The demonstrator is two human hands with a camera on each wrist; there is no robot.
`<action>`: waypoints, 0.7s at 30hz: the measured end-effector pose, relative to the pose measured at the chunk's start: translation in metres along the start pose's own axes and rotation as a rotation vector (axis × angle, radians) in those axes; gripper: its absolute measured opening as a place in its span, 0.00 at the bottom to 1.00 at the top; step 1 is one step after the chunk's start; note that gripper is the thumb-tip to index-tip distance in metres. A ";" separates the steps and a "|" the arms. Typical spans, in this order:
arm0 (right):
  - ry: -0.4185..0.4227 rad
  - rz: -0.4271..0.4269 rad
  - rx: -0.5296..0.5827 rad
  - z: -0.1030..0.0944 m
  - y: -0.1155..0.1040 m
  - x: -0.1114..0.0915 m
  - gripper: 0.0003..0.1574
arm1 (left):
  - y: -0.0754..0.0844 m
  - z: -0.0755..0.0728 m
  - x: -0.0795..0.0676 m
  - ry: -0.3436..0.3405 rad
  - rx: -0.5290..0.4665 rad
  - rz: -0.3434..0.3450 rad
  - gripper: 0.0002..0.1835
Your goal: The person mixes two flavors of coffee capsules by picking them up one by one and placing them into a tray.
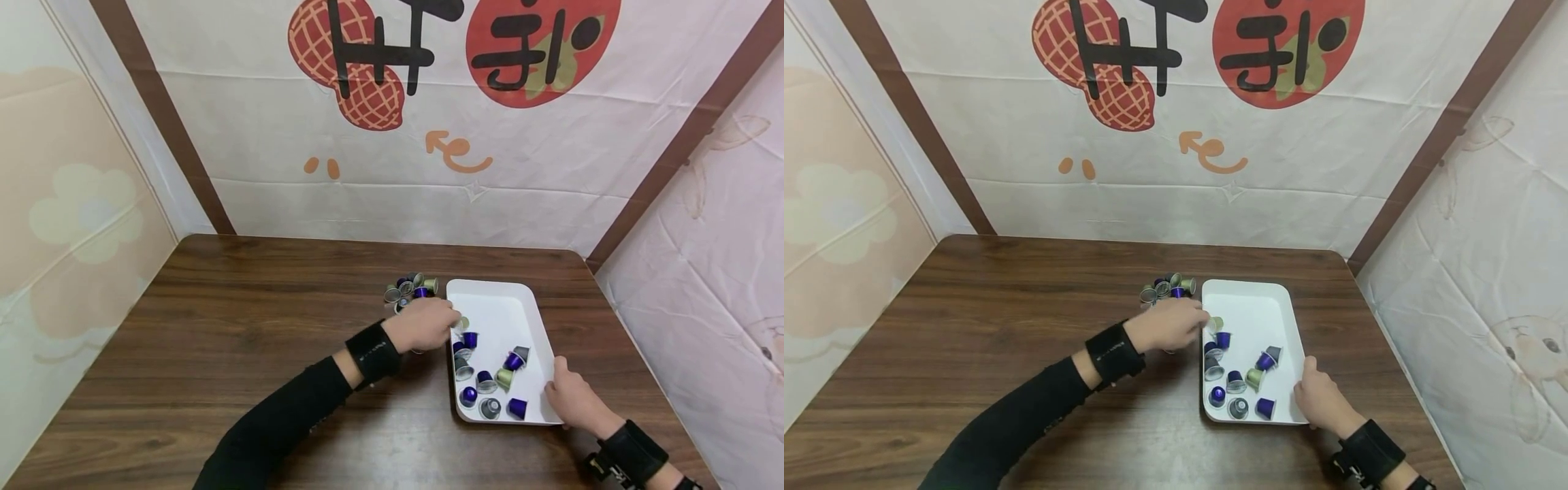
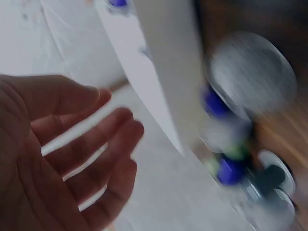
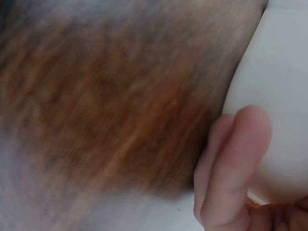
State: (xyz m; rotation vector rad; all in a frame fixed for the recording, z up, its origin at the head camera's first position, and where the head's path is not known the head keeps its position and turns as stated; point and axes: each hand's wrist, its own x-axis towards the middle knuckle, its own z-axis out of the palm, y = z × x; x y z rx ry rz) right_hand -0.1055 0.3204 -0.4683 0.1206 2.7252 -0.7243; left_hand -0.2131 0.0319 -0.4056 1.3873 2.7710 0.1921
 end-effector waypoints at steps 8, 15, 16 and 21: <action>0.003 0.014 -0.008 -0.001 -0.001 0.000 0.18 | -0.038 0.017 -0.028 -0.082 -0.021 0.025 0.09; -0.007 0.023 -0.007 -0.003 -0.002 0.000 0.19 | -0.043 0.033 -0.038 -0.062 0.004 0.043 0.06; -0.008 0.024 -0.007 -0.002 -0.001 0.000 0.19 | -0.043 0.034 -0.038 -0.061 0.002 0.039 0.06; -0.006 0.020 -0.009 -0.001 -0.001 0.001 0.18 | -0.043 0.038 -0.040 -0.060 -0.022 0.024 0.07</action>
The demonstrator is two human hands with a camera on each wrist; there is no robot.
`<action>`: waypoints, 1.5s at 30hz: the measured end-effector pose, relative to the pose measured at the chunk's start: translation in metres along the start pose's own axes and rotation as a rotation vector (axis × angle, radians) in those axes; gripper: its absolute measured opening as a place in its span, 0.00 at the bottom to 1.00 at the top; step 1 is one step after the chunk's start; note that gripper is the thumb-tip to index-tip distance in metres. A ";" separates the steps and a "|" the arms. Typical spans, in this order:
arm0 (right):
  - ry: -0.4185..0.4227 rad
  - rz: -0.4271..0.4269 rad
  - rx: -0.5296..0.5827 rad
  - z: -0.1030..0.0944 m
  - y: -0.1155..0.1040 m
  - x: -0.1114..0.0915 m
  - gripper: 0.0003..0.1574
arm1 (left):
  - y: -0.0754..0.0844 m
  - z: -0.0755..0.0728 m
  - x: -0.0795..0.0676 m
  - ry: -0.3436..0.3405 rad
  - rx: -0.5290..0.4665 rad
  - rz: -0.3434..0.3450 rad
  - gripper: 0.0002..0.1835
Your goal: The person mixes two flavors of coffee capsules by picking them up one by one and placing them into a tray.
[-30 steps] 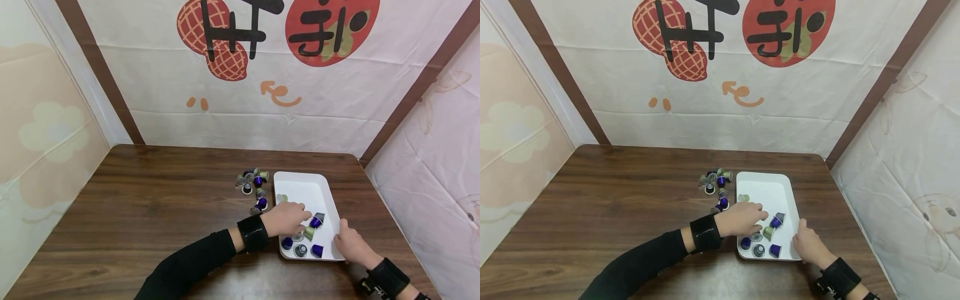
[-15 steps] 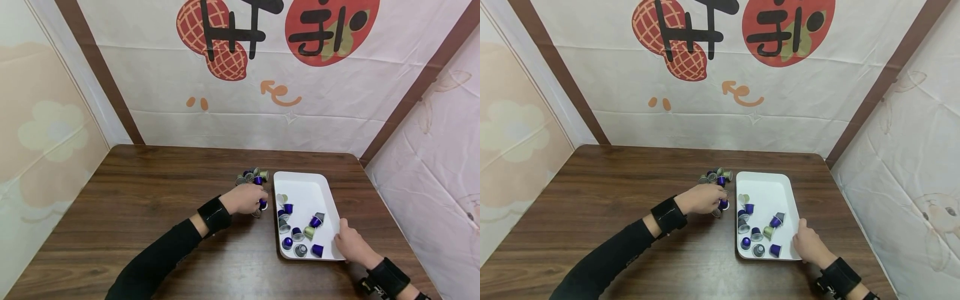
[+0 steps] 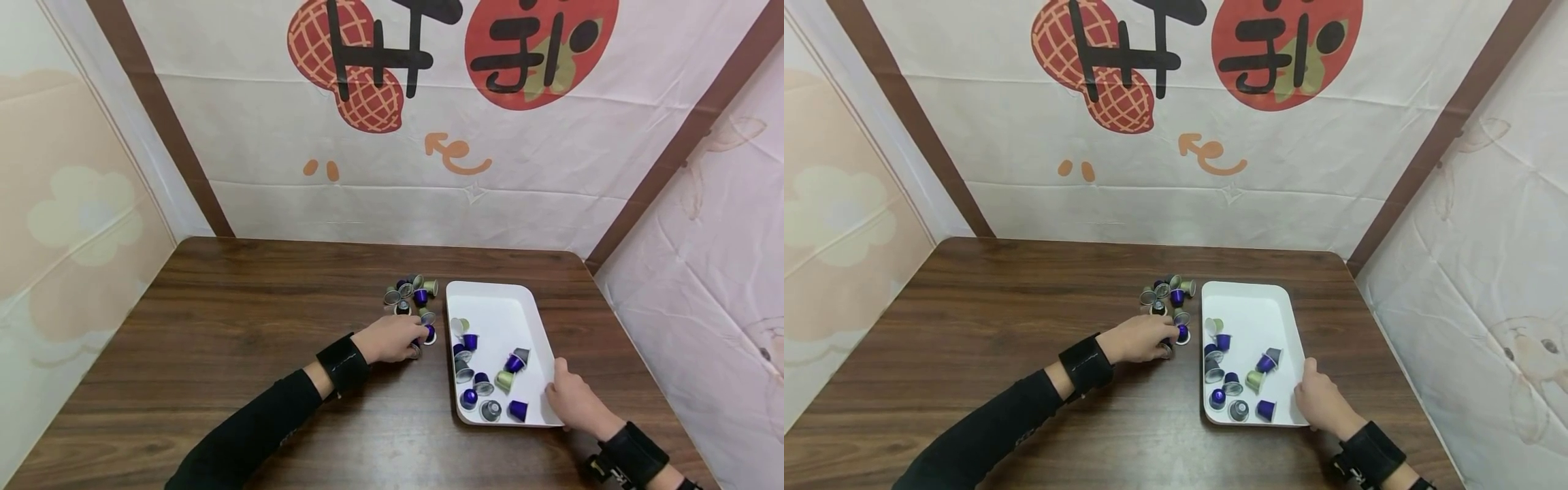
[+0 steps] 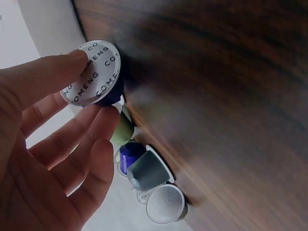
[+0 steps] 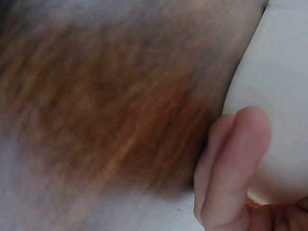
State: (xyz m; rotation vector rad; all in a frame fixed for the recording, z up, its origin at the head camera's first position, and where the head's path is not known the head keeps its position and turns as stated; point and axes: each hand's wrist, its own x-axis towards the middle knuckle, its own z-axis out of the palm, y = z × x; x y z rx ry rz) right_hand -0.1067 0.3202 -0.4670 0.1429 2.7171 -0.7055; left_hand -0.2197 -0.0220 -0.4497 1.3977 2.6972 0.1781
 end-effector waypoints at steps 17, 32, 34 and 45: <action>0.004 0.003 -0.003 0.000 0.000 -0.001 0.18 | -0.012 0.003 -0.008 -0.018 -0.116 -0.077 0.07; -0.004 0.008 -0.006 0.001 0.002 -0.002 0.19 | 0.015 -0.032 0.014 0.106 -0.143 0.022 0.05; -0.005 0.009 -0.005 0.001 0.002 -0.001 0.19 | 0.023 -0.035 0.020 0.108 -0.145 0.043 0.06; 0.000 -0.005 0.010 0.003 0.003 0.000 0.19 | 0.070 -0.048 0.054 0.087 -0.107 0.151 0.09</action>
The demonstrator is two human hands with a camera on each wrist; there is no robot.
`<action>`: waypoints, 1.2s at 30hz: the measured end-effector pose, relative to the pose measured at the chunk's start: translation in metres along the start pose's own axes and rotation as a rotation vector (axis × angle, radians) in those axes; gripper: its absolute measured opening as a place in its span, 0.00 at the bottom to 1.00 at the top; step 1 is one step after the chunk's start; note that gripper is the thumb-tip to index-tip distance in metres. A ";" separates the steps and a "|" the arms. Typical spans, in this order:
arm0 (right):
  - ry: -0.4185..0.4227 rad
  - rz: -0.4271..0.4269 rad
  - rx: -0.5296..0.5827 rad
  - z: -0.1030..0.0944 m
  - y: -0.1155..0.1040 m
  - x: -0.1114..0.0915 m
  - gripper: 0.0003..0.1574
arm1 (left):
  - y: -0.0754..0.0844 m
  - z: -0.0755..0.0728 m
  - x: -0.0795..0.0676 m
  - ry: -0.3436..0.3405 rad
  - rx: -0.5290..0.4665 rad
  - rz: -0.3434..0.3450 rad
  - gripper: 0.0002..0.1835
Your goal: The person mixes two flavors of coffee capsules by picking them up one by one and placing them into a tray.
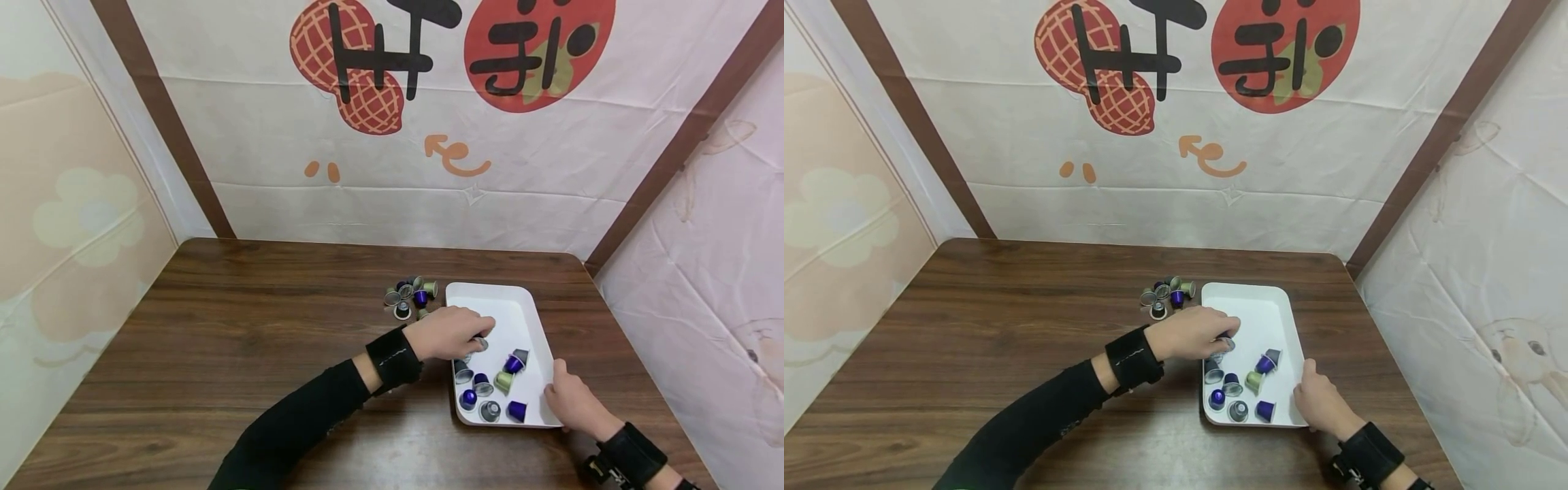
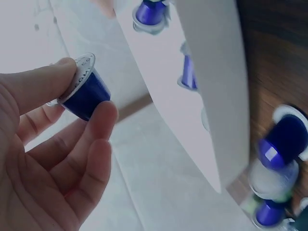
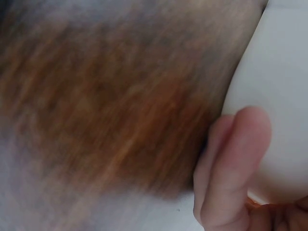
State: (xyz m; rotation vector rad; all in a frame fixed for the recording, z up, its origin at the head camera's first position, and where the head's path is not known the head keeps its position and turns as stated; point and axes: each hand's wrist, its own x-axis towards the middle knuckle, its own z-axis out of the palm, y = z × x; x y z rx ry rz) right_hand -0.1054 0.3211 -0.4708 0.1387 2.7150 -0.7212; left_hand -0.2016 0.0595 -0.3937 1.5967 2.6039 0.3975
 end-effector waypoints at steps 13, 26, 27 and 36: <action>-0.016 0.010 -0.007 -0.002 0.000 0.000 0.20 | 0.017 0.022 0.030 -0.122 -0.002 -0.026 0.08; 0.016 -0.020 0.000 -0.002 -0.001 -0.003 0.15 | 0.004 0.015 0.025 -0.083 0.071 -0.043 0.07; 0.018 -0.024 0.001 -0.002 -0.001 -0.003 0.15 | 0.000 0.012 0.023 -0.067 0.078 -0.048 0.06; 0.004 -0.025 0.009 -0.004 -0.003 -0.004 0.17 | -0.040 -0.008 -0.004 -0.011 0.047 -0.172 0.03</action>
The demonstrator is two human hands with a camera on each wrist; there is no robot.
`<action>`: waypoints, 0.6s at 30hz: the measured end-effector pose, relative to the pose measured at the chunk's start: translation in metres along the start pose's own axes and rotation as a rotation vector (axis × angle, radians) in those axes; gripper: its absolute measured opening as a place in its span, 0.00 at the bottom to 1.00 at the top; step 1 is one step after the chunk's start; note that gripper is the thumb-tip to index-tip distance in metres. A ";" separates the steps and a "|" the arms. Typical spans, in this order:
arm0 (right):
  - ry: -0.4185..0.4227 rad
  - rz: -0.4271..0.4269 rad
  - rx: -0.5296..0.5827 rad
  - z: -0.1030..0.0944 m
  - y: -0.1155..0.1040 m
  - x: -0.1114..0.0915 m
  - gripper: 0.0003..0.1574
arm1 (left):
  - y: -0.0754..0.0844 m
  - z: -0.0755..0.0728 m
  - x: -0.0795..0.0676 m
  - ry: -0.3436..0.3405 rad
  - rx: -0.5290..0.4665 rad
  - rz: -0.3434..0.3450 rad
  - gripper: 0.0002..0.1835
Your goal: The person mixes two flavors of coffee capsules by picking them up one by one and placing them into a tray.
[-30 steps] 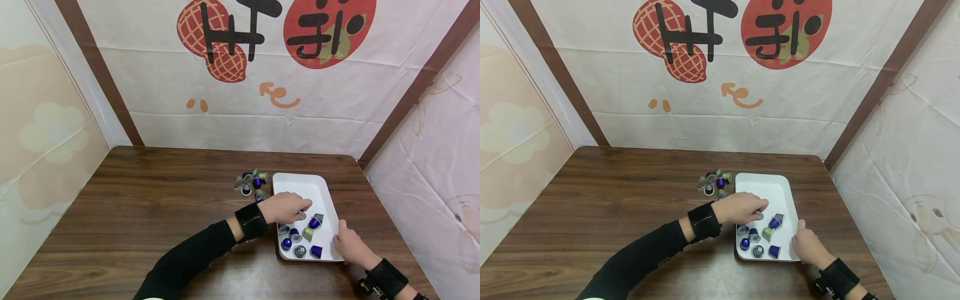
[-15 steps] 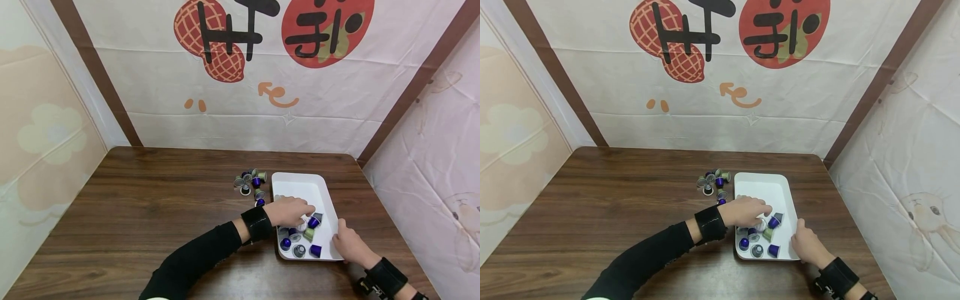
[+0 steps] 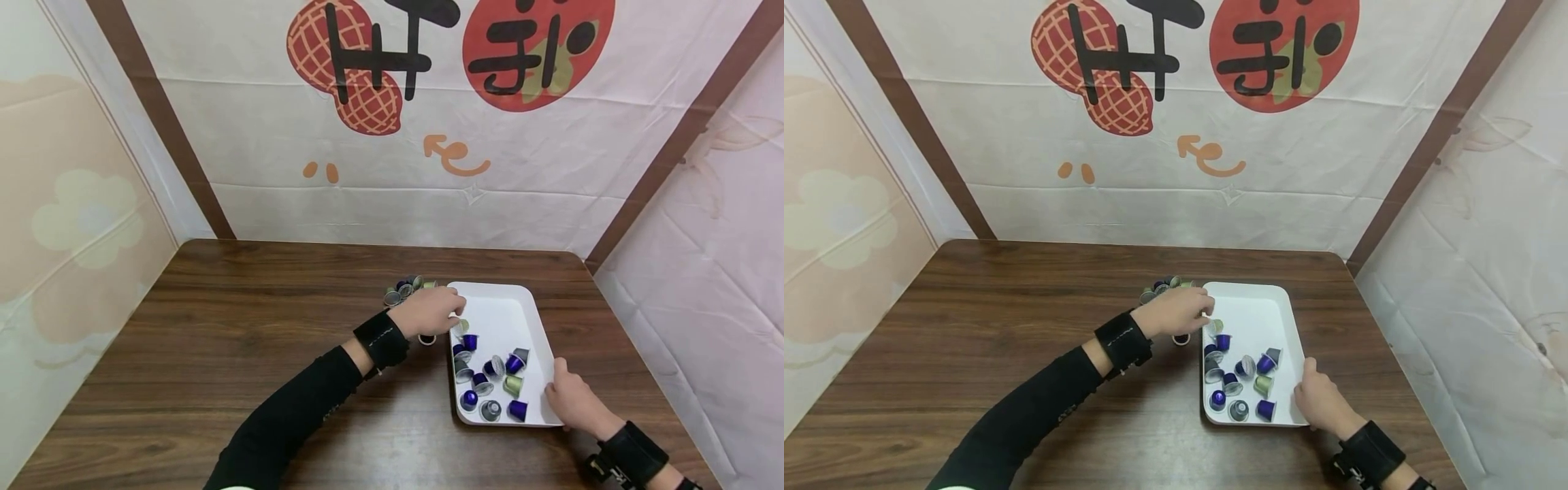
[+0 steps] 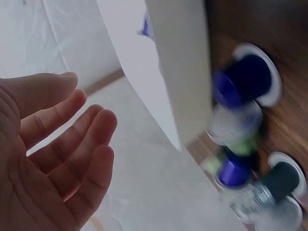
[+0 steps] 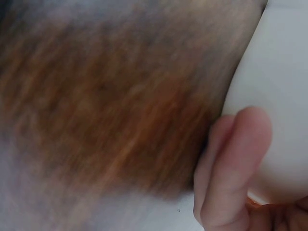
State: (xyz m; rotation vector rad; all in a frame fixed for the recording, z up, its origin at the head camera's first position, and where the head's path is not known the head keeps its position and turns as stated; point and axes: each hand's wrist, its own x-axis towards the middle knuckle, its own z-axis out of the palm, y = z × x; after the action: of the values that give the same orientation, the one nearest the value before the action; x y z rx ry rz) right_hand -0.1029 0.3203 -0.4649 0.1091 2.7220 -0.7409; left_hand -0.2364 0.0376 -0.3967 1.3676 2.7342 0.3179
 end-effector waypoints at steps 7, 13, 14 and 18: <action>-0.001 0.011 0.003 0.001 -0.001 0.000 0.17 | -0.041 -0.003 -0.022 0.011 -0.015 -0.125 0.05; -0.002 0.017 -0.009 0.001 -0.003 -0.002 0.18 | -0.085 0.005 -0.035 -0.045 0.027 -0.259 0.07; 0.001 0.017 -0.010 0.001 -0.003 -0.002 0.17 | -0.091 0.007 -0.036 -0.060 0.026 -0.275 0.09; 0.007 0.021 -0.012 0.003 -0.003 -0.002 0.16 | -0.105 0.015 -0.037 -0.086 -0.003 -0.318 0.15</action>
State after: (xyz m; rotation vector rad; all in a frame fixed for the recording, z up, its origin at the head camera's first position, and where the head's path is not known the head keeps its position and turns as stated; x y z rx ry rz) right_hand -0.1002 0.3165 -0.4647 0.1375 2.7271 -0.7191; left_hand -0.2944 -0.0504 -0.4344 0.8998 2.8150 0.2343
